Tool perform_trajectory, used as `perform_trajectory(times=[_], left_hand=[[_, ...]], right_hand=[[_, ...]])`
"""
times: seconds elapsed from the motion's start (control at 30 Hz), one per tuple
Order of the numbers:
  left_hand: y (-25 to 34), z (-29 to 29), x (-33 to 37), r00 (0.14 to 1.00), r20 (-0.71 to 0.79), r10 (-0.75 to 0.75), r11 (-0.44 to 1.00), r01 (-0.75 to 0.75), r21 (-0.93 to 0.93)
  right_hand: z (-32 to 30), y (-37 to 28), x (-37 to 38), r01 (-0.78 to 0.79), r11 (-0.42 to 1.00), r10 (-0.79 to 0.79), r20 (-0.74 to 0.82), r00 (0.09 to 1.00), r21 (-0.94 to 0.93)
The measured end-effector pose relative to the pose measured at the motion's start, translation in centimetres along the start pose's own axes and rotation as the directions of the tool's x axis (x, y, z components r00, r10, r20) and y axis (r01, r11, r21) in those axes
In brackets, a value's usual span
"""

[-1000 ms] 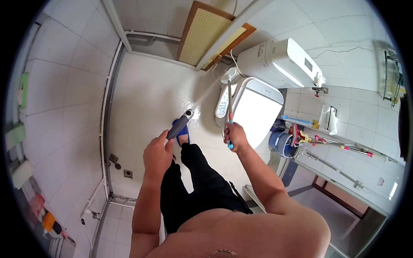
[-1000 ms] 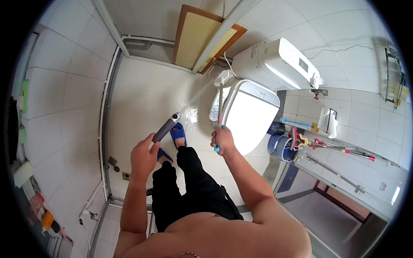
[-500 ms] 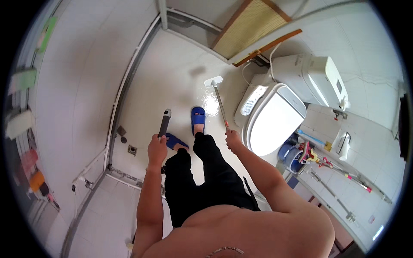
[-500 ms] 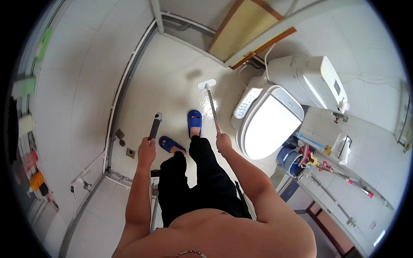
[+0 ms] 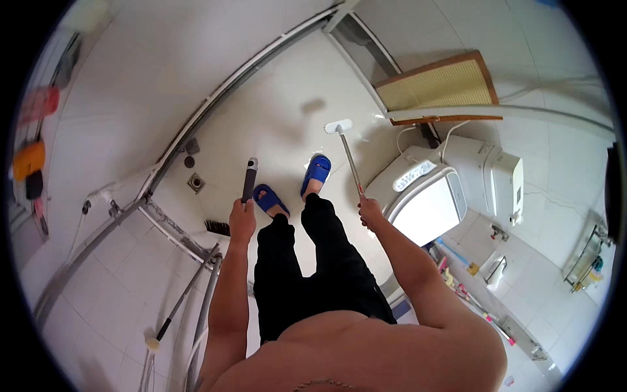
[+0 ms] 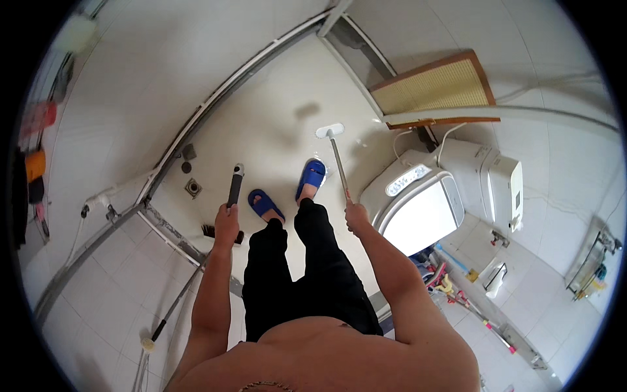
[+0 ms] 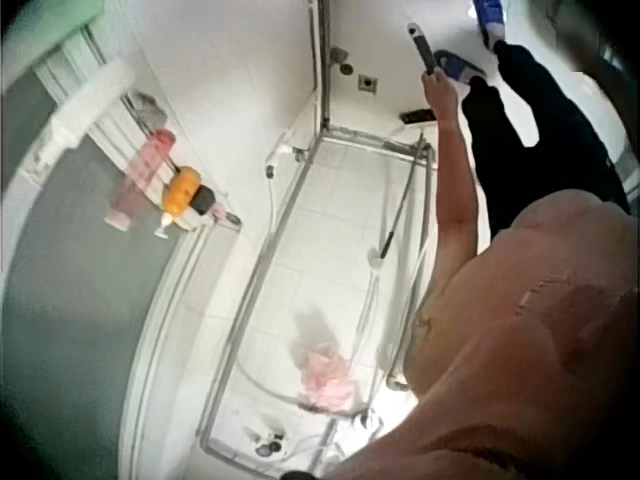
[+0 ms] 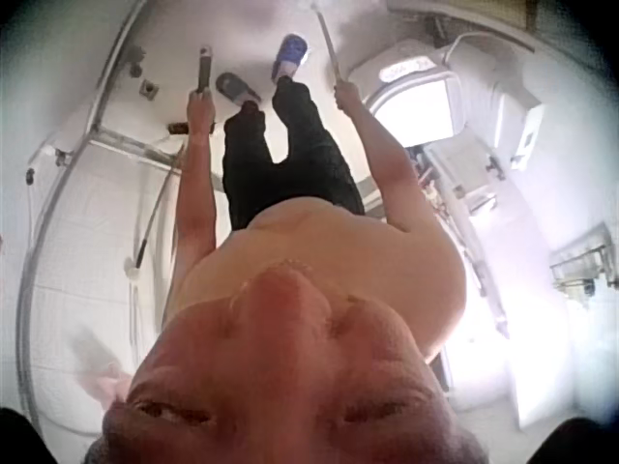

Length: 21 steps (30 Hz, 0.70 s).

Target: The person sprays water on the tiled floor using a sprayer and scrubs the surface with a brush.

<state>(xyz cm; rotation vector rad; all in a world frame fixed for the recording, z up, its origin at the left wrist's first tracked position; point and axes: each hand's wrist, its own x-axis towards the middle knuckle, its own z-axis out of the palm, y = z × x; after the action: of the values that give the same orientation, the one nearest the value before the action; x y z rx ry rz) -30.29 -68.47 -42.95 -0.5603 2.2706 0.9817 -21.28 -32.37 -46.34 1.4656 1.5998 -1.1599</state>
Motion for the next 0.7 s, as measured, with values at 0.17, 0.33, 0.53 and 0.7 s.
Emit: perform_trajectory(times=[0.17,0.33,0.53,0.7], left_hand=[[-3.3,-2.3,0.9,0.998,-0.020,-0.053,0.994,0.055,0.099],[-7.9,1.3,4.0,0.995,-0.045,-0.089,0.985,0.095,0.142],[-14.5,7.2,6.0,0.964,-0.143,-0.225,0.971,0.234,0.049],[-12.1,12.9,9.8,0.960,-0.060,-0.272,0.961,0.267,-0.076]], right_hand=[[5.3,-2.4,0.8,-0.021,0.998,0.011,0.160,0.987,0.061],[14.1,1.4,12.4,0.045,0.999,-0.041,0.275,0.961,-0.010],[28.9,-3.8,20.9,0.343,0.495,-0.275,0.230,0.933,-0.799],[27.6,-17.9,32.2,0.067,0.878,-0.068,0.015,0.998,-0.474]])
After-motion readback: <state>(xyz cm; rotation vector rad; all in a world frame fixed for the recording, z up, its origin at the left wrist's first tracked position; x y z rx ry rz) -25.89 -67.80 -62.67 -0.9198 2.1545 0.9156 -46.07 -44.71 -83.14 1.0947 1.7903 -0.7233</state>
